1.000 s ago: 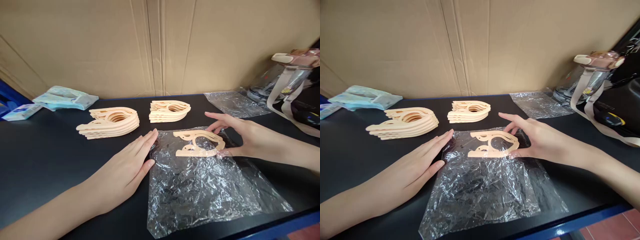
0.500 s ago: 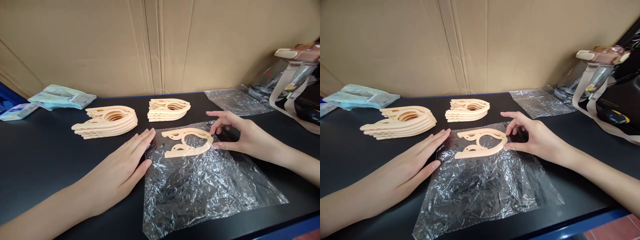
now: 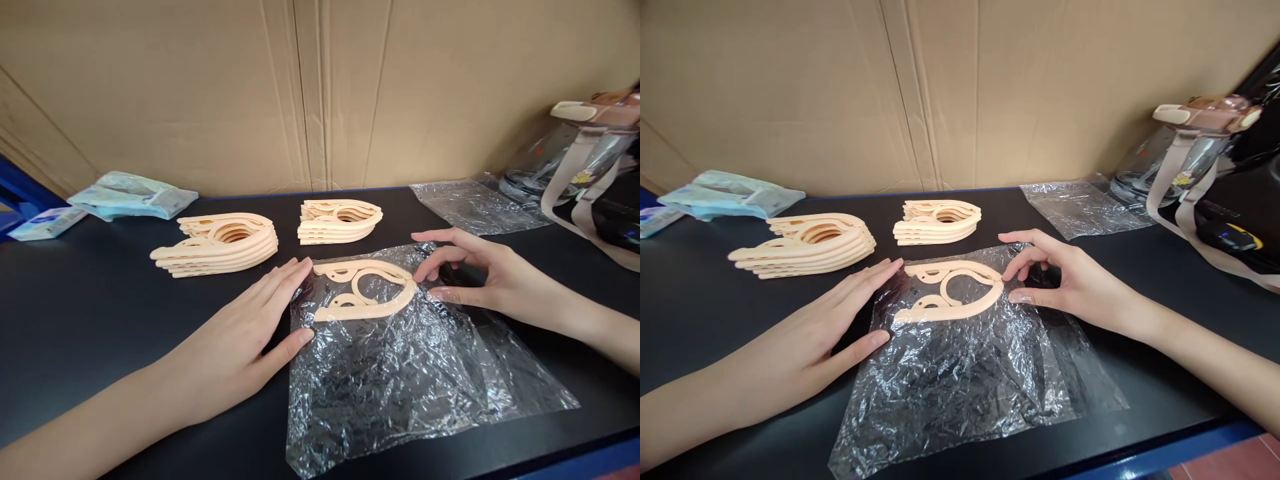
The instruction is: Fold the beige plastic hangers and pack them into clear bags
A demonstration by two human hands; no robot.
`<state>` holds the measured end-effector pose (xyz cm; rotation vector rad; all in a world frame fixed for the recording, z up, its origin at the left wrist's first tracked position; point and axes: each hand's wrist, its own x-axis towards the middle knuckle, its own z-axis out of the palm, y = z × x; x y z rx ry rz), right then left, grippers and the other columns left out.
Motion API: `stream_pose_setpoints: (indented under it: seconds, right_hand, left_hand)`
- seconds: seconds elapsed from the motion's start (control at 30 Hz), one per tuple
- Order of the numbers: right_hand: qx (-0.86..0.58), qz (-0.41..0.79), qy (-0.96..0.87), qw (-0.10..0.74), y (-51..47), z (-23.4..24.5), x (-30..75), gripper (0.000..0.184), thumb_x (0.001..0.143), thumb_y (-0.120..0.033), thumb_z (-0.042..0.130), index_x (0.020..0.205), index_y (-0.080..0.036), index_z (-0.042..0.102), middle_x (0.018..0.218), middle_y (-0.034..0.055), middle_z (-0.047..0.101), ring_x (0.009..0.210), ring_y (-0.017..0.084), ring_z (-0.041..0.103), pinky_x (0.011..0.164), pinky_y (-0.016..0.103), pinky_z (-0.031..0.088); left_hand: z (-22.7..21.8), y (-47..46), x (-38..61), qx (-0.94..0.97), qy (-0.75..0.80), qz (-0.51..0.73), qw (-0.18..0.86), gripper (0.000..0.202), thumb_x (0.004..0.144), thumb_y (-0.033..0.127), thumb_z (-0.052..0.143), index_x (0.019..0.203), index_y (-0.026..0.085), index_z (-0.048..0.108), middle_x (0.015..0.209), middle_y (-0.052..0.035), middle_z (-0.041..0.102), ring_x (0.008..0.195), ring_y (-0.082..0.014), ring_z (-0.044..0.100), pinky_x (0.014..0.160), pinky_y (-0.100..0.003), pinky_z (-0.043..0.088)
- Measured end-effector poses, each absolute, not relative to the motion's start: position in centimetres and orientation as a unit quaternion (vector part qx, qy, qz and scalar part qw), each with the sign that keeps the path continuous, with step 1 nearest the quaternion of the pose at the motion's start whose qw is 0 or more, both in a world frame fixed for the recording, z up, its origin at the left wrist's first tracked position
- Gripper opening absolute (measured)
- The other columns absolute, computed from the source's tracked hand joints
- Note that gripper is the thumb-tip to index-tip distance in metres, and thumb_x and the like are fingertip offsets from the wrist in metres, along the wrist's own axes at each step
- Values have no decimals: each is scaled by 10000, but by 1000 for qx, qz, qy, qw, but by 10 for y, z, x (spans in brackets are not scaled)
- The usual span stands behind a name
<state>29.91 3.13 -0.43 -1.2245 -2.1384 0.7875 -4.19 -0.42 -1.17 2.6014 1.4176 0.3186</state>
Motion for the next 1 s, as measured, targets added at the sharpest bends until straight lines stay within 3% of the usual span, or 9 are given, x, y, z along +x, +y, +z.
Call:
stream_pose_setpoints:
  seconds: [0.13, 0.33, 0.5, 0.77, 1.0]
  right_hand:
    - [-449, 248, -812, 277, 32, -12, 300, 660, 818, -477, 752, 1401, -318, 487, 1136, 22, 738, 914, 196, 681, 838, 371, 550]
    - [-408, 250, -838, 262, 33, -19, 294, 821, 837, -437, 751, 1528, -396, 309, 1336, -10, 671, 1269, 224, 592, 1056, 403, 464]
    - [-416, 251, -833, 263, 34, -18, 288, 772, 828, -483, 749, 1486, -347, 369, 1272, 21, 704, 1182, 247, 643, 1033, 449, 475]
    - [-420, 254, -830, 266, 34, -15, 286, 730, 841, -499, 724, 1470, -300, 411, 1264, 73, 709, 1179, 278, 651, 1029, 480, 485]
    - [-418, 269, -826, 267, 35, -13, 283, 703, 874, -451, 705, 1482, -302, 385, 1289, 42, 703, 1219, 241, 636, 1053, 436, 470]
  left_hand:
    - [-12, -3, -42, 861, 487, 110, 100, 690, 998, 627, 344, 1591, 329, 157, 1653, 37, 277, 1515, -201, 277, 1232, -434, 300]
    - [-13, -1, -43, 864, 477, 121, 106, 682, 993, 619, 366, 1585, 340, 173, 1640, 18, 316, 1499, -228, 318, 1226, -450, 310]
    - [-13, -1, -43, 868, 466, 133, 105, 680, 994, 596, 388, 1585, 322, 193, 1630, 1, 343, 1484, -242, 349, 1218, -422, 330]
    - [-15, 0, -43, 867, 466, 139, 111, 687, 991, 589, 401, 1587, 316, 196, 1628, -23, 345, 1484, -287, 344, 1207, -491, 335]
    - [-13, 1, -42, 874, 452, 145, 106, 640, 1001, 550, 405, 1565, 300, 237, 1635, -21, 330, 1491, -271, 330, 1212, -438, 344]
